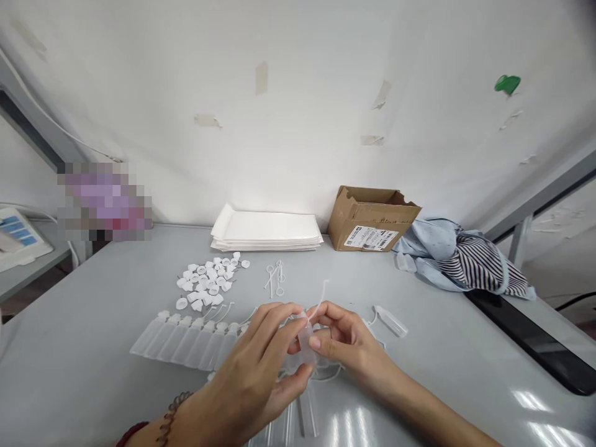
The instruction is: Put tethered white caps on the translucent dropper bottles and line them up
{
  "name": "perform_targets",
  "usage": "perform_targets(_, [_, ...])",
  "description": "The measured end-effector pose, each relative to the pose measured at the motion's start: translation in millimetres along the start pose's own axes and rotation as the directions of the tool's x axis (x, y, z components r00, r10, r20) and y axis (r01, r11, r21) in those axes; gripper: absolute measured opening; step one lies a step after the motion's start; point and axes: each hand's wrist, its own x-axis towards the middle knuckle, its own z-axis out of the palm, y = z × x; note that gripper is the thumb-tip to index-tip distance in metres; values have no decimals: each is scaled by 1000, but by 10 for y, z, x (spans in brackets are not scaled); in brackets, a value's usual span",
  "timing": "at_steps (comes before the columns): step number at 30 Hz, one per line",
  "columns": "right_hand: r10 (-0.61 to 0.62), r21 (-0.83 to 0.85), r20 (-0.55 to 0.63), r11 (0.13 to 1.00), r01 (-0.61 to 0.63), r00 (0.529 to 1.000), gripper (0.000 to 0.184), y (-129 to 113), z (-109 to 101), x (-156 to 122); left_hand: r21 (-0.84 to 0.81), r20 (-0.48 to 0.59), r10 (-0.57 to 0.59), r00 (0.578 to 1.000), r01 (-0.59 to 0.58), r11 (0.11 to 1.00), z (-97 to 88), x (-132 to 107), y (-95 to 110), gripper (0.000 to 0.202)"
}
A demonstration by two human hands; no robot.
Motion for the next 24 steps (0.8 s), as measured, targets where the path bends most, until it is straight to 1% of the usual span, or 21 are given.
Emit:
perform_targets(2, [49, -123, 35, 991, -44, 998, 31, -59, -86, -5, -57, 43, -9, 999, 11, 998, -10, -3, 6, 40])
perform_targets(4, [93, -251, 67, 965, -74, 993, 33, -139, -194, -18, -106, 96, -22, 995, 32, 994, -20, -7, 19, 42])
perform_targets(7, [44, -389, 82, 921, -9, 996, 45, -275, -328, -58, -141, 190, -33, 981, 61, 988, -38, -15, 49, 42])
perform_targets(9, [33, -477, 113, 879, 25, 993, 44, -354, -366, -93, -148, 221, -35, 975, 69, 987, -44, -17, 75, 43])
perform_targets(12, [53, -616, 164, 786, 61, 985, 23, -429, -358, -142, -144, 245, -37, 969, 74, 987, -41, -8, 121, 45])
perform_targets(14, [35, -704, 182, 702, 105, 983, 8, -448, -334, -164, -128, 273, -39, 961, 77, 989, -29, 2, 156, 44])
perform_targets(15, [19, -740, 191, 660, 131, 981, 4, -452, -322, -171, -118, 292, -41, 955, 79, 990, -20, 6, 172, 44])
perform_targets(18, [6, -809, 228, 558, 185, 974, 12, -453, -296, -185, -87, 349, -42, 936, 77, 993, 13, 7, 216, 43])
perform_targets(21, [57, -838, 265, 507, 200, 963, 15, -451, -288, -199, -50, 405, -43, 913, 69, 996, 35, -6, 249, 42])
perform_targets(24, [117, -867, 276, 458, 195, 954, 18, -439, -285, -214, -10, 434, -55, 899, 65, 998, 38, -22, 279, 41])
